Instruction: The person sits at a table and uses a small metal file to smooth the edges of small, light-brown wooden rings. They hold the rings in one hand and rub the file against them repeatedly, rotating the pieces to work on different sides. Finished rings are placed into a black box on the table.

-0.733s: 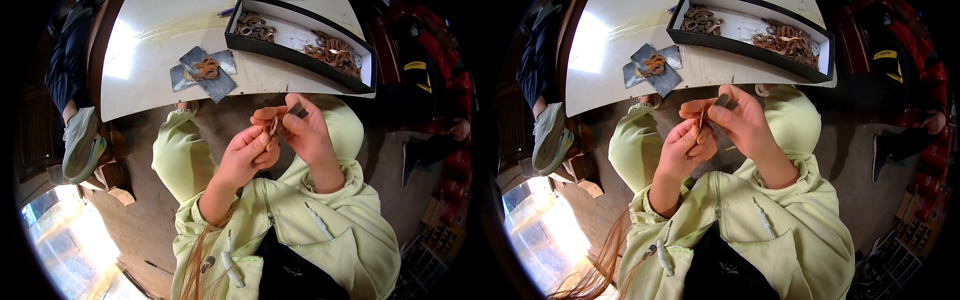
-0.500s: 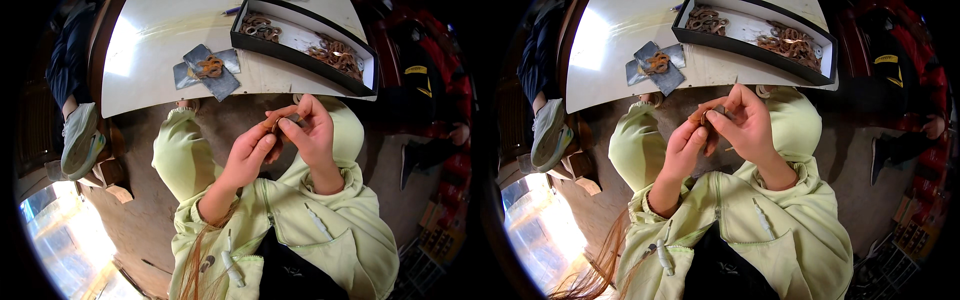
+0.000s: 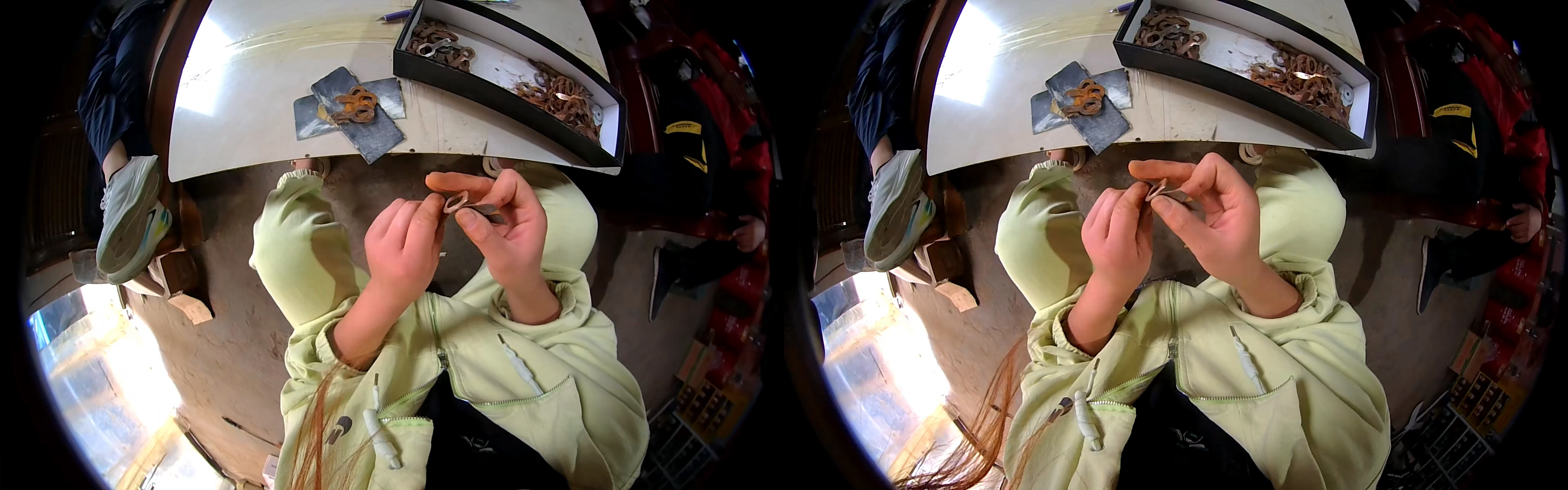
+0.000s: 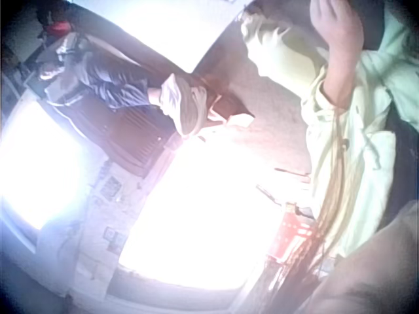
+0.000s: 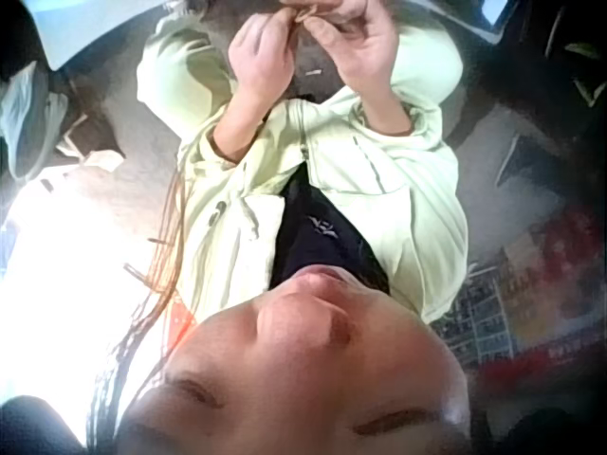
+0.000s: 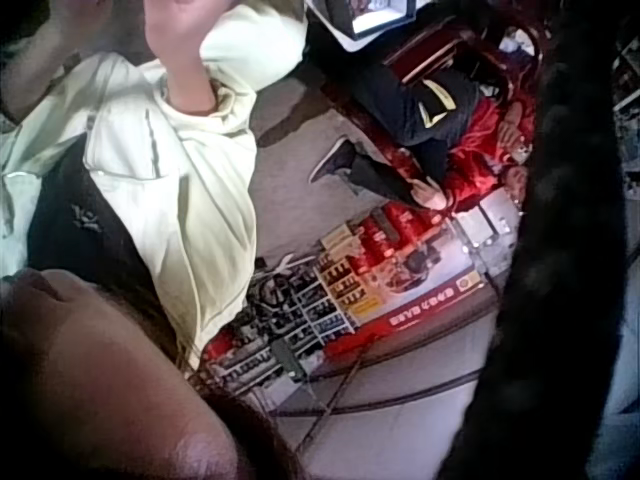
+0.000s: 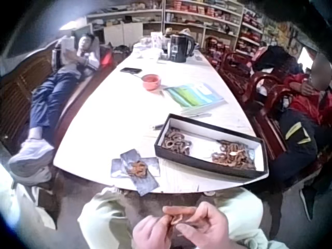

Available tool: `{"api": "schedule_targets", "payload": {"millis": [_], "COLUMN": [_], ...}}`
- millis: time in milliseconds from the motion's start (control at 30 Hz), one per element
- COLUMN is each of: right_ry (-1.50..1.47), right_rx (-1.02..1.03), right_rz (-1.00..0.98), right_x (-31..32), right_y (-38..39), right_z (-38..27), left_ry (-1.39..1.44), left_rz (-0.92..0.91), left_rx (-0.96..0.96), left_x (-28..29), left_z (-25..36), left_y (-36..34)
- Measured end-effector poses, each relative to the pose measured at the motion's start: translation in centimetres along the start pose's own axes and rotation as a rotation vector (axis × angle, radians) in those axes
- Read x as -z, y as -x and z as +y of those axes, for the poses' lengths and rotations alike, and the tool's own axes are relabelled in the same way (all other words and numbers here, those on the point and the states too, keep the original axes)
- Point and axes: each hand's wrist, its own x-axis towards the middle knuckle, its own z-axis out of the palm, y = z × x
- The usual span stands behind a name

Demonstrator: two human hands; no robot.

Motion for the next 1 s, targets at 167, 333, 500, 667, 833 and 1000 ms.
{"api": "schedule_targets", "payload": {"millis": [167, 333, 500, 667, 833, 1000], "right_ry": [0.017, -0.198, -0.332, -0.135, -0.485, -0.582], "right_rx": [-0.024, -0.190, -0.281, -0.187, -0.356, -0.367], "right_rz": [0.085, 0.070, 0.068, 0.094, 0.056, 0.051], "right_x": [-0.4, 0.2, 0.3, -0.3, -1.0, -0.6], "right_y": [0.3, 0.2, -0.5, 0.2, -0.3, -0.4], "right_z": [-0.1, -0.4, -0.9, -0.1, -0.7, -0.5], "left_ry": [-0.079, 0.022, 0.030, -0.060, 0.016, -0.013], "left_rz": [-0.017, 0.031, 0.007, -0.019, 0.034, 0.059], "left_rx": [-0.048, 0.015, 0.021, -0.008, 0.059, 0.031], "left_x": [0.0, -0.2, -0.3, 0.4, 1.1, 1.3], "left_z": [-0.1, 0.0, 0.2, 0.3, 0.3, 0.6], "left_y": [0.3, 0.3, -0.5, -0.3, 0.2, -0.4]}}
